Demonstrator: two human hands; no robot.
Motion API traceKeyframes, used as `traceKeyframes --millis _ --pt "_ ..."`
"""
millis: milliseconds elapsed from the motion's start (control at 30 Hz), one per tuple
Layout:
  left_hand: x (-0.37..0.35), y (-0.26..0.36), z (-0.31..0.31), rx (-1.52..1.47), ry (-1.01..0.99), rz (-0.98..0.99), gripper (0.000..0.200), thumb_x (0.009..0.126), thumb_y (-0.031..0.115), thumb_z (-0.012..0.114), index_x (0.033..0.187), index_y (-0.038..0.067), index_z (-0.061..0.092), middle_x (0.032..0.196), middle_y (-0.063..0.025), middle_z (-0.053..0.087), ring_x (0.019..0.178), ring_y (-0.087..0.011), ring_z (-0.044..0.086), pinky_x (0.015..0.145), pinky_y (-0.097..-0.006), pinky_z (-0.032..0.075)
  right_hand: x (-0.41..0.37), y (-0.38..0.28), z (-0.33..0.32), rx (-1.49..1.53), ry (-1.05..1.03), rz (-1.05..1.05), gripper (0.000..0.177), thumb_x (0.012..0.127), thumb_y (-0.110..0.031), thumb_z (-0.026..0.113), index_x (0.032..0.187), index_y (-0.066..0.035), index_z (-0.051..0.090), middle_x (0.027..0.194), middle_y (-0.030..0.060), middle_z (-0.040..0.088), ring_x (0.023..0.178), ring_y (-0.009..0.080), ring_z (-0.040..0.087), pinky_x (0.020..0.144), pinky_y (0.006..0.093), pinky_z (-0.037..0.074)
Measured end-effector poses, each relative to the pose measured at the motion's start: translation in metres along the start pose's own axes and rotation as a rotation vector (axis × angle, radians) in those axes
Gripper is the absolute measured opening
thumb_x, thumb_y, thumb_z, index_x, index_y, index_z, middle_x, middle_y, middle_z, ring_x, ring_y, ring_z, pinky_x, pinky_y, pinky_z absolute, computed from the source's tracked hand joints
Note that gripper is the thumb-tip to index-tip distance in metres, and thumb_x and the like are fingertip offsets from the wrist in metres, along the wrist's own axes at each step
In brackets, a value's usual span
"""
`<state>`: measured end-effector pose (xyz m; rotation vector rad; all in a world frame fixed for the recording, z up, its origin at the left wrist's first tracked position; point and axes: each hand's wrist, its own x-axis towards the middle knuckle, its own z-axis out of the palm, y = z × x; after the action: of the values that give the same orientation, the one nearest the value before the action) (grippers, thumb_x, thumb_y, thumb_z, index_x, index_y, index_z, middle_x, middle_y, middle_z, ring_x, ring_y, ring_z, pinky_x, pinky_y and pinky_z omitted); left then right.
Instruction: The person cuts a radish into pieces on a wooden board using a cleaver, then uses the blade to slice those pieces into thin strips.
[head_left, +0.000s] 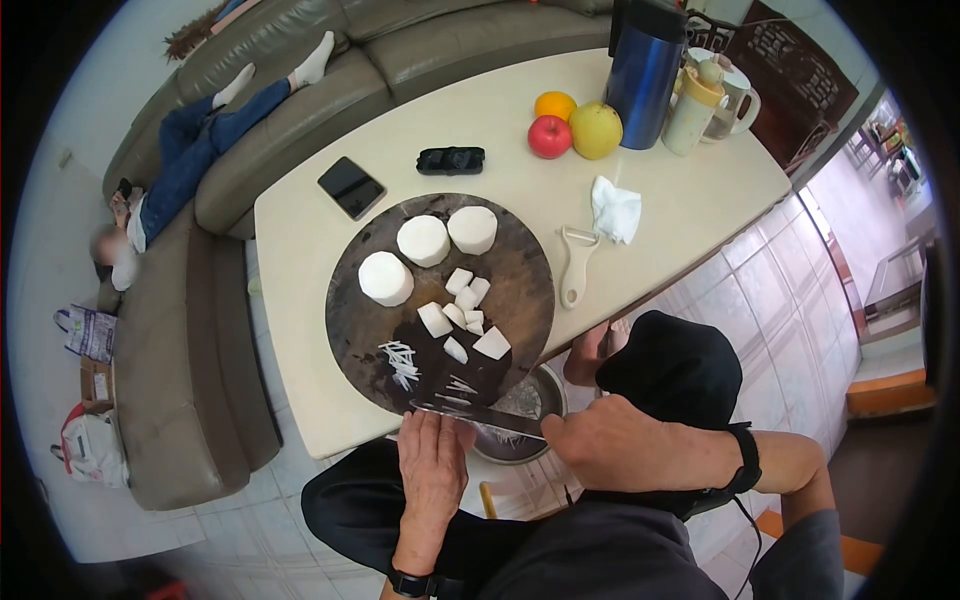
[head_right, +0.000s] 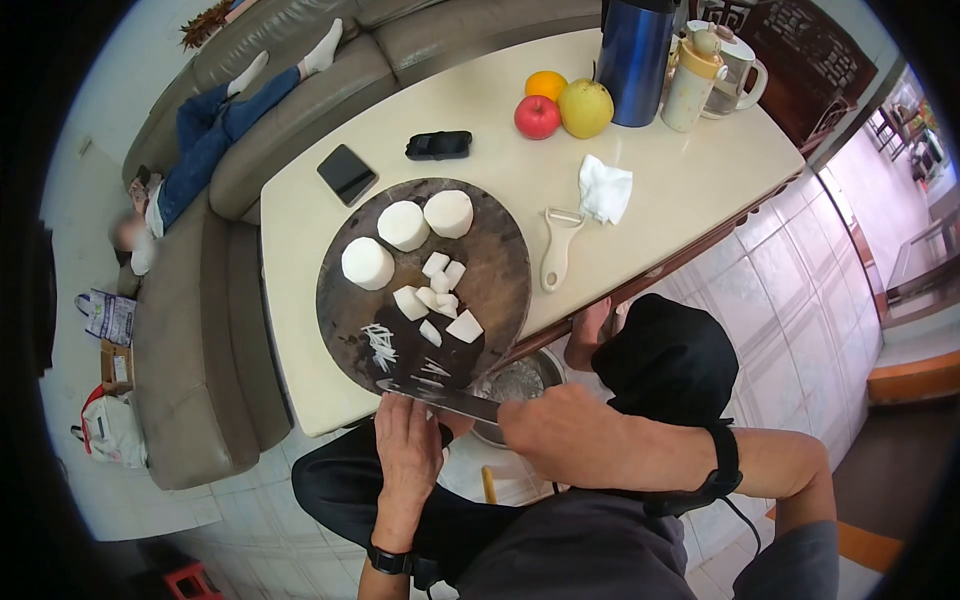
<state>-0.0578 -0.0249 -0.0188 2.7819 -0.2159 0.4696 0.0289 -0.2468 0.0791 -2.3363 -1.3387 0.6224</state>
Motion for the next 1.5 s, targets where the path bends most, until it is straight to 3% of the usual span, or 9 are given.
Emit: traceKeyframes --millis 267,367,600,767,967,1100,1167,1367,1500 --pt "0.0 0.001 -0.002 -0.068 -0.044 -0.029 0.037 0.073 -0.004 0.064 0.109 -0.007 0.056 0.117 -0.0244 0.052 0.111 -0.0457 0.05 0.096 -0.0527 0.041 0.012 -0.011 0.024 -0.081 0.173 -0.043 0.019 0.07 -0.002 0.06 0.084 0.007 0.051 0.063 0.018 0.061 0.057 0.036 0.064 0.046 0.0422 0.048" --pt "-0.002 0.001 0.0 -0.039 0.028 -0.029 0.036 0.073 -0.006 0.064 0.108 -0.006 0.058 0.115 -0.0228 0.054 0.11 -0.0438 0.051 0.095 -0.0492 0.043 0.005 -0.008 0.02 -0.098 0.134 -0.001 0.013 0.071 -0.003 0.06 0.08 0.006 0.055 0.065 0.0186 0.061 0.06 0.0342 0.066 0.052 0.042 0.052" --pt "0.023 -0.007 -0.021 -0.257 0.045 -0.151 0.036 0.074 -0.006 0.064 0.109 -0.001 0.062 0.11 -0.0165 0.058 0.106 -0.0375 0.055 0.089 -0.0409 0.045 -0.002 0.004 0.011 0.185 0.118 0.152 0.014 0.078 -0.007 0.055 0.084 0.005 0.054 0.069 0.0246 0.061 0.066 0.0431 0.063 0.06 0.0493 0.05" --pt "0.056 -0.015 -0.03 -0.041 -0.097 0.11 0.036 0.073 0.0 0.068 0.108 0.006 0.064 0.107 -0.0125 0.057 0.1 -0.0312 0.054 0.085 -0.04 0.042 -0.017 0.007 0.008 0.451 0.188 0.277 0.019 0.086 -0.012 0.053 0.087 0.006 0.054 0.069 0.027 0.059 0.068 0.0455 0.06 0.063 0.0483 0.049" --pt "0.074 -0.018 -0.031 -0.086 -0.224 0.156 0.023 0.075 0.002 0.067 0.097 0.006 0.064 0.106 -0.0107 0.055 0.105 -0.031 0.051 0.089 -0.0423 0.039 -0.027 0.009 0.016 0.643 0.239 0.29 0.02 0.087 -0.012 0.053 0.084 0.007 0.055 0.068 0.0273 0.057 0.066 0.0445 0.058 0.062 0.0465 0.047" --pt "0.07 -0.031 -0.025 -0.03 -0.167 0.166 0.016 0.075 0.004 0.067 0.09 0.006 0.063 0.105 -0.0103 0.056 0.104 -0.031 0.052 0.089 -0.042 0.039 -0.028 0.009 0.021 0.661 0.275 0.264 0.02 0.087 -0.013 0.053 0.084 0.007 0.055 0.068 0.0275 0.057 0.067 0.0446 0.058 0.062 0.0464 0.046" --pt "0.065 -0.043 -0.015 0.081 -0.001 0.067 0.014 0.075 0.005 0.068 0.088 0.005 0.063 0.104 -0.0102 0.056 0.102 -0.0308 0.052 0.087 -0.0421 0.039 -0.028 0.009 0.024 0.67 0.284 0.251 0.02 0.087 -0.013 0.053 0.084 0.007 0.055 0.068 0.0275 0.057 0.067 0.0447 0.058 0.062 0.0464 0.046" --pt "0.063 -0.042 -0.012 0.057 0.156 -0.11 0.014 0.074 0.005 0.07 0.088 0.006 0.068 0.107 -0.0101 0.057 0.101 -0.0312 0.053 0.086 -0.0413 0.04 -0.026 0.007 0.03 0.647 0.282 0.23 0.02 0.087 -0.012 0.053 0.083 0.007 0.055 0.067 0.0277 0.056 0.067 0.0448 0.058 0.062 0.0466 0.045" --pt "0.062 -0.022 -0.019 -0.112 0.082 0.034 0.016 0.073 0.006 0.071 0.089 0.006 0.069 0.108 -0.0102 0.057 0.102 -0.0315 0.053 0.087 -0.0414 0.039 -0.031 0.002 0.02 0.684 0.267 0.272 0.021 0.088 -0.013 0.053 0.082 0.008 0.054 0.067 0.0272 0.056 0.066 0.0441 0.058 0.062 0.0464 0.045"
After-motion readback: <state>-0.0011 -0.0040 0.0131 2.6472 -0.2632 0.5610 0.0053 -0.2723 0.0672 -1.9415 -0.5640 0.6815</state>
